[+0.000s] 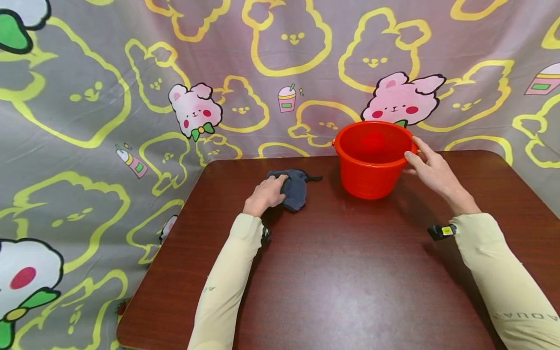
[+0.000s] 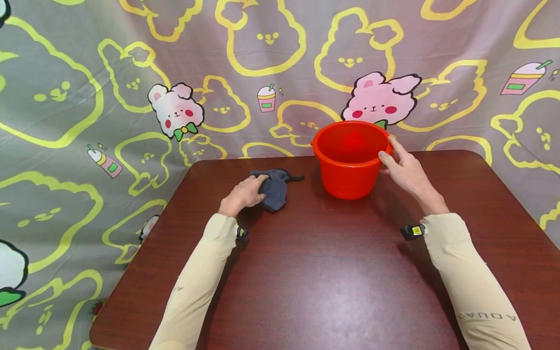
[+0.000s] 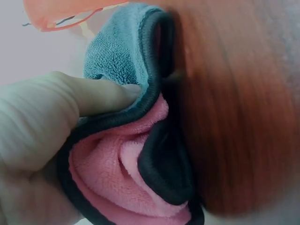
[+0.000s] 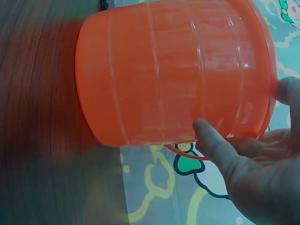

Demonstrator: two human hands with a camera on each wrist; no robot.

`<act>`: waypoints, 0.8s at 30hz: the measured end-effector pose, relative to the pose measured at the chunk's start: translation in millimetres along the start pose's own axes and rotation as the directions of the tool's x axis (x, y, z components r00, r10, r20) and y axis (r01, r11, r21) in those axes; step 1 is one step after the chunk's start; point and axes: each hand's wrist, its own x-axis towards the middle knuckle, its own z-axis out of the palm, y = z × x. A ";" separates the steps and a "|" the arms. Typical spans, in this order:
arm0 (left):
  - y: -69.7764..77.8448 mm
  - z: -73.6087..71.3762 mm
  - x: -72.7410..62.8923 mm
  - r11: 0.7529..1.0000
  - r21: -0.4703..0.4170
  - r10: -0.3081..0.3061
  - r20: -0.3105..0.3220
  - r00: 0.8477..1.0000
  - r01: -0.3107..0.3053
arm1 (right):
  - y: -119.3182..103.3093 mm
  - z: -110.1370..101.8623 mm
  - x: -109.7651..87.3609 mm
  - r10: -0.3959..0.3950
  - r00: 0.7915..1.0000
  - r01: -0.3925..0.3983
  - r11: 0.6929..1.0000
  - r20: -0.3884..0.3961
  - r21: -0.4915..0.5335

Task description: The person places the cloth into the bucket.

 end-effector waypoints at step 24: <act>13.5 -38.1 -7.8 0.982 -0.171 0.032 -0.265 0.964 -0.080 | 4.3 1.1 0.5 -0.001 1.000 0.001 1.000 0.006 0.029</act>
